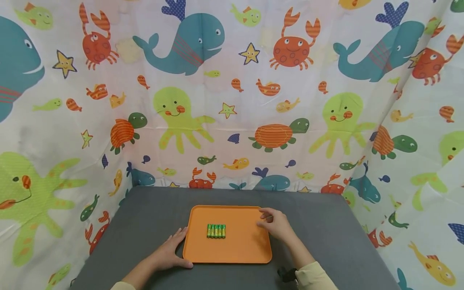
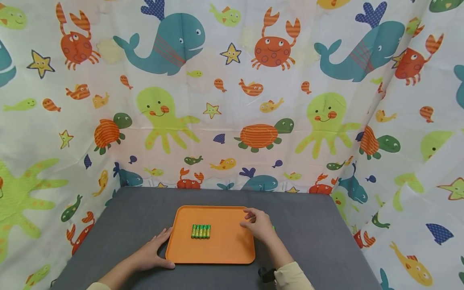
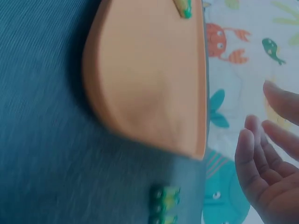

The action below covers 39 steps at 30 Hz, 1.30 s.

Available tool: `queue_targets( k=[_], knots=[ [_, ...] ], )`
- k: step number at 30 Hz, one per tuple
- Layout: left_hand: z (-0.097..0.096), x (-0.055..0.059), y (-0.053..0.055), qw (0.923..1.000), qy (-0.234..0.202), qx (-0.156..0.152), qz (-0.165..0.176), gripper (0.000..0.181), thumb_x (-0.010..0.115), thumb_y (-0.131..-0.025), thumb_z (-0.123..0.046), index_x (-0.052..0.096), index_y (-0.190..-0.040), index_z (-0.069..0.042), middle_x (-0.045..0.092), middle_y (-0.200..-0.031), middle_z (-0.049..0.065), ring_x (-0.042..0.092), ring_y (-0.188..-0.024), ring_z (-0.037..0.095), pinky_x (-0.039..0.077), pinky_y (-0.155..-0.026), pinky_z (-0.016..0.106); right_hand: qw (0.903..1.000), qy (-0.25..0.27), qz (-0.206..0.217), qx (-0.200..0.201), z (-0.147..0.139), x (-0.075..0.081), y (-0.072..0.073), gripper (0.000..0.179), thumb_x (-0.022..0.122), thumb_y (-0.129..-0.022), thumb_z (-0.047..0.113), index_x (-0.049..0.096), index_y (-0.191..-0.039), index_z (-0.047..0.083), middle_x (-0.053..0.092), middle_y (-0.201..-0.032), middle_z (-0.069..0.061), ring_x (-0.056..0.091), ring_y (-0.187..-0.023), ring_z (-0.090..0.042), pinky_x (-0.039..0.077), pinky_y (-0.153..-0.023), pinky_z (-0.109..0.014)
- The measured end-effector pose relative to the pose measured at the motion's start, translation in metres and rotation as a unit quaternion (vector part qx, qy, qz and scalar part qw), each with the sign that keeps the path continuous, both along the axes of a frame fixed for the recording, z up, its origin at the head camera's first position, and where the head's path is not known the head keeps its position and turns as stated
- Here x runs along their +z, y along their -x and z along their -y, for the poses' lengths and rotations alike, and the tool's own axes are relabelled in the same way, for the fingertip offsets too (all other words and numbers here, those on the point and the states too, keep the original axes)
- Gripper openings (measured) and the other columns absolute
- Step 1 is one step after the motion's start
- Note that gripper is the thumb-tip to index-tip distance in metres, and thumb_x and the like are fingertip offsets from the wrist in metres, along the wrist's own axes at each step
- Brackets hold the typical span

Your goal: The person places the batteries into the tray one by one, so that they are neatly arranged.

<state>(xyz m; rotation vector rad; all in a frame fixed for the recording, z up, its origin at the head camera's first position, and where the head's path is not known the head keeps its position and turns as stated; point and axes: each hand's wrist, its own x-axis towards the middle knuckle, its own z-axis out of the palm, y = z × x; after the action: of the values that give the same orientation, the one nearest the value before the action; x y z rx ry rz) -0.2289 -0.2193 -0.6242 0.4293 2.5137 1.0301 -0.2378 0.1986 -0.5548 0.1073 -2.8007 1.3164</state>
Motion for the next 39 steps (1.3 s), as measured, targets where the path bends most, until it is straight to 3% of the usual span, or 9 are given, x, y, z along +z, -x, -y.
queue_targets(
  k=[12,19,24,30,39],
  knots=[
    [0.0,0.002,0.001,1.0,0.007,-0.002,-0.001,0.124,0.089,-0.068,-0.056,0.021,-0.163,-0.012,0.022,-0.168,0.012,0.011,-0.156,0.039,0.008,-0.12,0.069,0.9991,0.0,0.026,-0.034,-0.053,-0.011,-0.006,0.052,0.085,-0.082,0.016,0.067,-0.131,0.01,0.069,-0.123,-0.018,0.071,-0.092,-0.024,0.059,-0.069,-0.037],
    [-0.001,0.003,0.001,0.9999,0.009,0.003,0.002,0.124,0.089,-0.067,-0.057,0.022,-0.162,-0.012,0.023,-0.168,0.012,0.012,-0.156,0.039,0.008,-0.12,0.069,0.9968,-0.03,0.064,-0.037,-0.079,-0.015,-0.01,0.066,0.086,-0.074,0.002,0.062,-0.136,0.003,0.059,-0.138,-0.023,0.067,-0.075,-0.02,0.055,-0.062,-0.036],
    [-0.002,0.001,0.001,0.9999,0.01,0.004,0.0,0.125,0.089,-0.067,-0.057,0.022,-0.162,-0.012,0.024,-0.168,0.011,0.012,-0.156,0.038,0.008,-0.12,0.068,0.9956,-0.061,0.061,-0.038,-0.093,-0.024,-0.011,0.07,0.089,-0.065,-0.001,0.065,-0.131,0.001,0.064,-0.129,-0.024,0.062,-0.074,-0.02,0.051,-0.064,-0.035],
    [-0.001,0.002,0.001,1.0,0.009,0.002,-0.002,0.125,0.089,-0.067,-0.057,0.022,-0.162,-0.012,0.024,-0.167,0.012,0.013,-0.156,0.038,0.009,-0.12,0.068,0.9962,-0.039,0.068,-0.037,-0.099,-0.037,-0.01,0.069,0.089,-0.062,-0.005,0.067,-0.128,0.002,0.068,-0.107,-0.015,0.06,-0.069,-0.016,0.048,-0.059,-0.032],
    [0.0,0.005,-0.001,1.0,0.004,-0.004,-0.002,0.123,0.089,-0.069,-0.054,0.021,-0.163,-0.011,0.023,-0.167,0.013,0.012,-0.156,0.04,0.008,-0.12,0.068,0.9963,-0.056,0.049,-0.041,-0.101,-0.043,-0.009,0.057,0.086,-0.065,-0.008,0.073,-0.119,0.004,0.065,-0.119,-0.018,0.06,-0.07,-0.016,0.049,-0.059,-0.031]
  ],
)
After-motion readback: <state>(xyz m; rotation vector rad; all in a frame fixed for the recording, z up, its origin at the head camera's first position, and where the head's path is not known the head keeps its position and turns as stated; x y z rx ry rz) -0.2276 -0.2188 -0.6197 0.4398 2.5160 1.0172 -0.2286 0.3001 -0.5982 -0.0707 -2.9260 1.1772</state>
